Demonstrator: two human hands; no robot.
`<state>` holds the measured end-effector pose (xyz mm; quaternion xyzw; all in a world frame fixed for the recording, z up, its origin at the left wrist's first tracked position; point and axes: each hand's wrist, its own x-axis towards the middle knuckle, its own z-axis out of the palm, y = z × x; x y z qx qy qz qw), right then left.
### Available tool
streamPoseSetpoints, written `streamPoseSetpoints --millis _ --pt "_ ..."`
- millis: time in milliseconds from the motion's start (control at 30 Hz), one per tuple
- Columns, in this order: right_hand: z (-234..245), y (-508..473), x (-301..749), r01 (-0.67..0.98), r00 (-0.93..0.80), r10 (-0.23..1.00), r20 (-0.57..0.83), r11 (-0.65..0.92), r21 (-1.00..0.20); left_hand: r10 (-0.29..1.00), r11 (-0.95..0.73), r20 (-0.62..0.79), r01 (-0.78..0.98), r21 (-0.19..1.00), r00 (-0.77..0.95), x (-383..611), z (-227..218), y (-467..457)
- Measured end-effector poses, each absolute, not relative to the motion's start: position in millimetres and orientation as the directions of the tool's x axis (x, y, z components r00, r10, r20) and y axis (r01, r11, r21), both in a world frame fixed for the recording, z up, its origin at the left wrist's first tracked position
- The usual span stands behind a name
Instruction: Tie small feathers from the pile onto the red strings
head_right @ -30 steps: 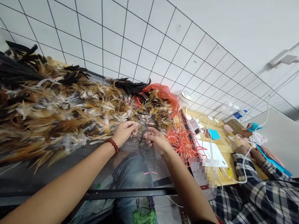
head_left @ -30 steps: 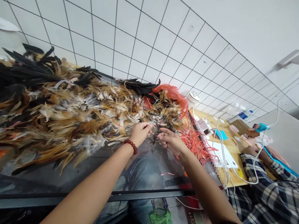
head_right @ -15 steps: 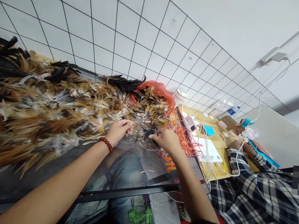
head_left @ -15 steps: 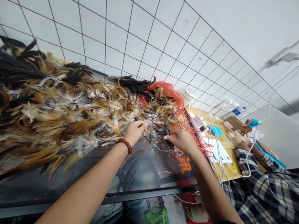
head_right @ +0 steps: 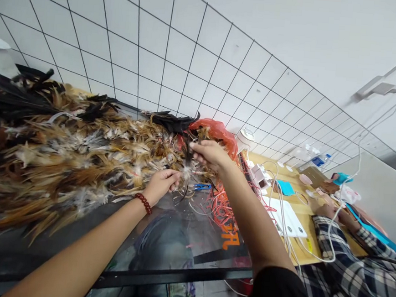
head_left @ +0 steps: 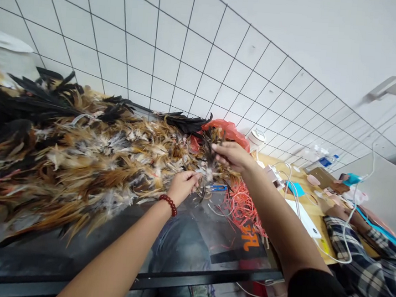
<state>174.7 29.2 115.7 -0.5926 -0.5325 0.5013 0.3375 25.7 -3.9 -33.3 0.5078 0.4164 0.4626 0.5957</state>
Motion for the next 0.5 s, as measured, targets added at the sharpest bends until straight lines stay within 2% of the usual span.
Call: streamPoseSetpoints --millis 100,167,233,333,400,500 --pt "128.0 71.9 142.0 -0.116 0.044 0.993 -0.106 -0.100 -0.988 0.972 0.072 -0.040 -0.131 0.989 0.230 24.4 -34.4 -3.1" --pt "130.1 84.4 130.6 -0.254 0.107 0.993 -0.052 -0.023 -0.967 0.974 0.080 -0.045 -0.151 0.985 0.224 23.9 -35.2 -2.5" --pt "123.8 81.9 129.1 -0.305 0.136 0.991 -0.017 0.026 -0.952 0.974 0.082 -0.042 -0.171 0.982 0.223 23.8 -36.0 -2.1" --pt "100.5 60.1 141.3 -0.297 0.165 0.985 0.045 0.093 -0.950 0.974 0.080 -0.039 -0.175 0.981 0.225 24.2 -36.3 -2.3" --pt "80.5 42.5 155.0 -0.236 0.191 0.979 0.067 0.112 -0.965 0.973 0.083 -0.041 -0.179 0.980 0.226 24.4 -35.4 -2.7" --pt "52.3 18.5 175.8 0.035 0.179 0.960 0.215 0.212 -0.977 0.980 0.080 -0.036 -0.222 0.972 0.195 24.1 -33.1 -3.0"
